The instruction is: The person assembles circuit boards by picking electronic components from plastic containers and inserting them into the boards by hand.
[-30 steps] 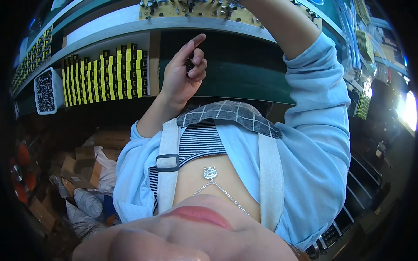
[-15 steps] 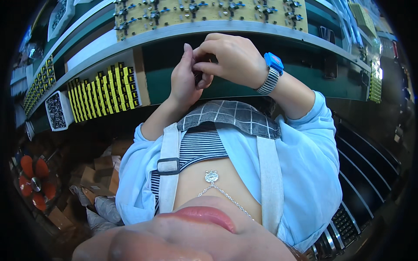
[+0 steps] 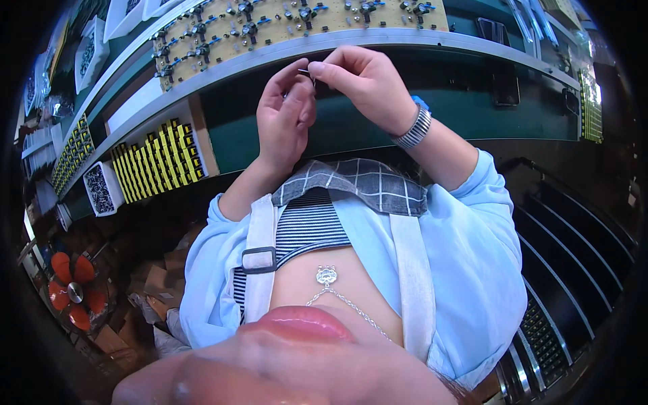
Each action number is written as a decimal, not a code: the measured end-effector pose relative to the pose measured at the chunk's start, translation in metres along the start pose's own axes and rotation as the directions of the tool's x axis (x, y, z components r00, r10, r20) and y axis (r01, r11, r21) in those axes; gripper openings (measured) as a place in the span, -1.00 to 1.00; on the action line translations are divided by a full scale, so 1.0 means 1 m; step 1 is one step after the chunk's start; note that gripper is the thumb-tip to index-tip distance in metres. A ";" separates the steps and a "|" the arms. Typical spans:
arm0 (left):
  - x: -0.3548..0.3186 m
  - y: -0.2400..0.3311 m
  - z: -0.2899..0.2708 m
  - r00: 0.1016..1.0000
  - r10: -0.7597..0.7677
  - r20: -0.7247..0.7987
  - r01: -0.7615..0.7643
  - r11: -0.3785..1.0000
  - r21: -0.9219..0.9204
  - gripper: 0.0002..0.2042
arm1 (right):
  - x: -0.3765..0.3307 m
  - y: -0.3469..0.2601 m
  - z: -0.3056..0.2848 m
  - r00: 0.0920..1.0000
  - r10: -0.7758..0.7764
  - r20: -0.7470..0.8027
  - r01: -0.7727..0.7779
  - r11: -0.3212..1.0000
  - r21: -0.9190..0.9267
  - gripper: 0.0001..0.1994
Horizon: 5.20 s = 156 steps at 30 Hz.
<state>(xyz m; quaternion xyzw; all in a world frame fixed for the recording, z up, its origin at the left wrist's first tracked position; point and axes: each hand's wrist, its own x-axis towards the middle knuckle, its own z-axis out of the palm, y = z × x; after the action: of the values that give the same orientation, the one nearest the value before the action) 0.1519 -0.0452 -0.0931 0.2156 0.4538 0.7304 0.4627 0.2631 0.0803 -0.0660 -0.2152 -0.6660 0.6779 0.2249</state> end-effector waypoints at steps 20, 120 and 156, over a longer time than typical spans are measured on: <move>0.002 0.015 0.012 0.978 -0.206 0.010 0.205 0.962 -0.181 -0.78 | -0.002 -0.007 -0.015 0.755 -0.611 0.236 0.623 0.557 -0.549 -0.72; 0.007 0.001 -0.008 0.993 0.031 0.115 -0.026 0.999 -0.047 -0.83 | -0.003 -0.015 -0.024 0.866 0.273 0.418 -0.461 0.758 0.461 -0.70; 0.011 0.016 -0.004 0.854 -0.488 0.180 0.518 0.771 -0.370 -0.65 | 0.090 -0.052 -0.056 0.865 -0.399 0.304 0.460 0.390 -0.798 -0.89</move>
<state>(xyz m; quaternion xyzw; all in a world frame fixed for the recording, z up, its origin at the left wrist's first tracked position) 0.1354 -0.0398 -0.0823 0.0125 0.3158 0.6492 0.6918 0.2252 0.1794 -0.0145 -0.0965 -0.9484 0.1883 0.2360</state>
